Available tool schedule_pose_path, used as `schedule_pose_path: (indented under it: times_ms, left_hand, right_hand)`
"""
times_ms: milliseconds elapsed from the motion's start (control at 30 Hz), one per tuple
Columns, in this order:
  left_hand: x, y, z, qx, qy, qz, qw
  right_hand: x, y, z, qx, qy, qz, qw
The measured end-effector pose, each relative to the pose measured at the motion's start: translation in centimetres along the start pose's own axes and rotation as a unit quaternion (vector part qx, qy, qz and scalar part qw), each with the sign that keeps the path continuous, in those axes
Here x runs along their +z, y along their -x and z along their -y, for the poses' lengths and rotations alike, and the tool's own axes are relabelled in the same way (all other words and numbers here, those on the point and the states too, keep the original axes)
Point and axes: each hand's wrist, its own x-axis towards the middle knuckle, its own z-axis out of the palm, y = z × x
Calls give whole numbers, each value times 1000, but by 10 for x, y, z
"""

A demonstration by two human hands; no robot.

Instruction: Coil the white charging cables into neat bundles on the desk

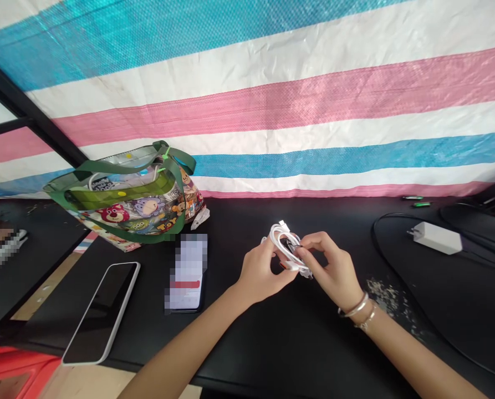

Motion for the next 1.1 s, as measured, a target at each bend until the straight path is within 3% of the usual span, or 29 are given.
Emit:
schedule_pose_path:
  times_ms: [233, 400, 600, 700, 833, 967, 1100]
  left_hand:
    - [1, -3, 2, -46, 178, 0, 983]
    - [1, -6, 2, -54, 259, -14, 964]
    - [1, -7, 4, -51, 265, -18, 963]
    - [1, -6, 5, -60, 240, -23, 969]
    - [0, -6, 4, -60, 207, -30, 976]
    - [-2, -6, 3, -53, 180, -44, 981]
    - [-2, -6, 5, -51, 153, -47, 986]
  right_hand:
    - [1, -2, 3, 55, -89, 3, 995]
    - [-3, -7, -4, 110, -156, -32, 981]
    - [-16, -13, -27, 98, -54, -91, 990]
    - [-20, -12, -45, 39, 87, -44, 994]
    - [-17, -7, -64, -45, 237, 19, 970]
    - [-15, -7, -62, -57, 225, 6, 973]
    - [-17, -13, -38, -28, 109, 35, 993]
